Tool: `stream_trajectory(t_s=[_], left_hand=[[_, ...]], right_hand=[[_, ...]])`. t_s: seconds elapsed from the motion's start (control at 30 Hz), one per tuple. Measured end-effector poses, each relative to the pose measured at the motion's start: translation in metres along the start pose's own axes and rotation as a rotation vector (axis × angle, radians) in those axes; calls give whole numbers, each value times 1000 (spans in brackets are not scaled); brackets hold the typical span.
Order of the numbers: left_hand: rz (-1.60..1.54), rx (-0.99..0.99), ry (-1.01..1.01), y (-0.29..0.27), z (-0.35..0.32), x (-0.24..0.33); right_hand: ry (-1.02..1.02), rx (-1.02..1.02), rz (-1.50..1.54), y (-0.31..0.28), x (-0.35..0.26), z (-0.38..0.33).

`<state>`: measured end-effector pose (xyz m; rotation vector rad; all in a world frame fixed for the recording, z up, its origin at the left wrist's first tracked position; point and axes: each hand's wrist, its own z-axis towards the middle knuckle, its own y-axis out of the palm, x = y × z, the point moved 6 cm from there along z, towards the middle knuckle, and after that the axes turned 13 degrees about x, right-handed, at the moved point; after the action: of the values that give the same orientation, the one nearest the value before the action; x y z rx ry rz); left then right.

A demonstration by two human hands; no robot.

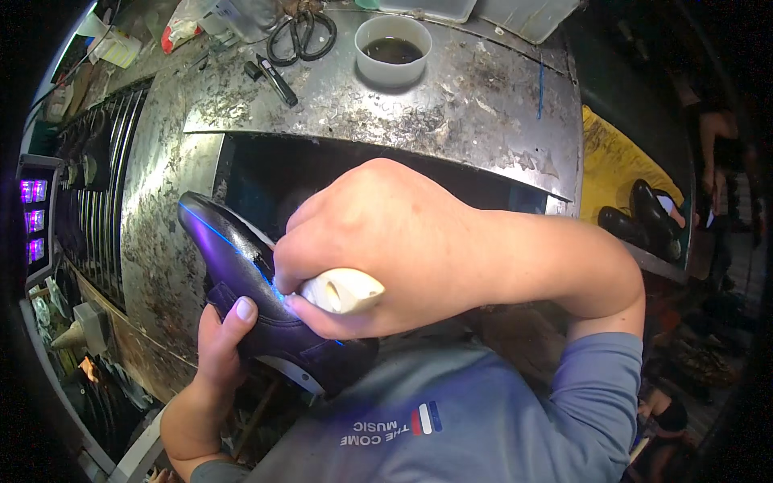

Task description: The person paints the side and sole of a black shoe using a small brush dipped in a container of dark liquid. They repeatedly dip the brush and apply the substance to the shoe's surface, focusing on the edges and side panels.

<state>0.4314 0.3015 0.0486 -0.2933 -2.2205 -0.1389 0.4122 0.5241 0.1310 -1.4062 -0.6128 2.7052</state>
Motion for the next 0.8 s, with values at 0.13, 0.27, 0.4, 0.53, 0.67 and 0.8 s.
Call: stream_trajectory(t_s=[0.13, 0.27, 0.4, 0.53, 0.67, 0.8], left_hand=[[-105, 25, 31, -3, 3, -2], [-106, 21, 52, -5, 5, -5], [-120, 22, 42, -2, 4, -3], [-185, 42, 70, -6, 7, -13], [-291, 103, 30, -13, 11, -28], [-451, 105, -26, -16, 16, -47]], right_hand=[[-27, -100, 9, 3, -4, 0], [-26, -166, 10, 2, -8, -2], [-37, -173, 20, -2, -10, -7], [-41, -209, 10, -6, -13, -8], [-32, -181, 15, -12, -16, -9], [-18, -156, 51, -20, -19, -5]])
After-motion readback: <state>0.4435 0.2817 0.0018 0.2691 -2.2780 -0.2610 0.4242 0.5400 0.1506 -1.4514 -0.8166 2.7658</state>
